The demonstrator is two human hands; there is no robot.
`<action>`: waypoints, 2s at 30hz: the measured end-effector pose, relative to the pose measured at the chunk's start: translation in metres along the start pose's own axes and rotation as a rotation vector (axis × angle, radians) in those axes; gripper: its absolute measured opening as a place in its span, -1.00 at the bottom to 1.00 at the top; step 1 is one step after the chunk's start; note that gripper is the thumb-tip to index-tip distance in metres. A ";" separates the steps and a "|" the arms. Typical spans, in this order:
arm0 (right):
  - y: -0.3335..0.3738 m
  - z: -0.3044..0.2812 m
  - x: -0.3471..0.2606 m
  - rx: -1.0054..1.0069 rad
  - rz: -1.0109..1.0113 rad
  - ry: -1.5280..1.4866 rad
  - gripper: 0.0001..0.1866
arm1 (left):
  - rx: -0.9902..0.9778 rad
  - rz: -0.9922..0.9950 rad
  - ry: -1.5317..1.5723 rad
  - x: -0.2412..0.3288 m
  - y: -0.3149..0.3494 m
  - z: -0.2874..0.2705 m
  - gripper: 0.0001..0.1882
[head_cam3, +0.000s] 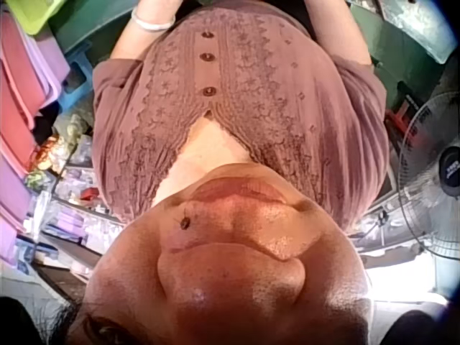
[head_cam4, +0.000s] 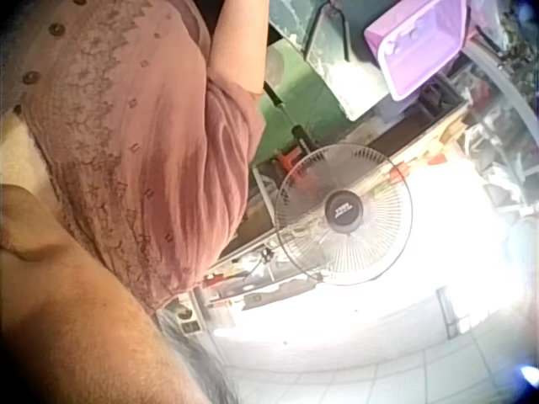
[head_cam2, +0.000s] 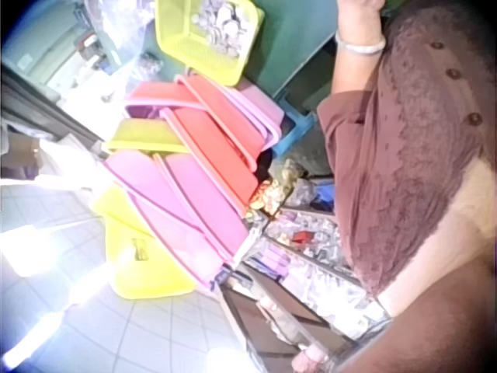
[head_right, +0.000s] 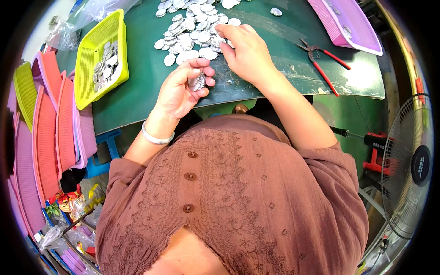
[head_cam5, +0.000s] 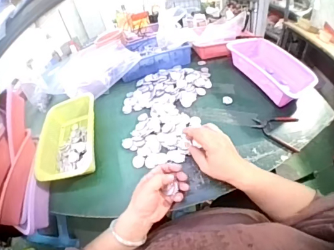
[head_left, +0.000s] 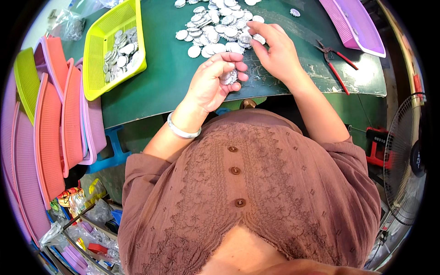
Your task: The person picks small silver circular components from a green table and a yellow basket, then joins them by hand. They repeatedly pick, align, and press the pieces together, occasionally transferring them between hands and the table. The task continues throughout the clip with no visible final destination for the assembled items.
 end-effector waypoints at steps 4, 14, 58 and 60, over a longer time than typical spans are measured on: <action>-0.001 0.025 0.008 -0.175 0.038 0.086 -0.59 | 0.009 -0.014 -0.022 -0.001 0.002 0.001 -0.79; 0.004 0.014 0.031 -0.031 0.319 -0.345 -0.68 | 0.076 0.013 -0.080 0.001 0.003 0.000 -0.80; 0.012 0.031 0.004 -0.291 0.081 -0.088 -0.46 | 0.139 -0.001 -0.173 0.004 0.007 -0.010 -0.87; 0.010 0.030 0.002 -0.319 0.101 -0.114 -0.46 | 0.145 0.000 -0.176 0.003 0.007 -0.010 -0.85</action>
Point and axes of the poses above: each hand's wrist, its own y-axis away from the middle knuckle, its own z-axis out of the palm, x = y × z, the point moved 10 cm from there along -y, towards the middle knuckle, and after that the axes turned 7 degrees about y, right-handed, at the moved point
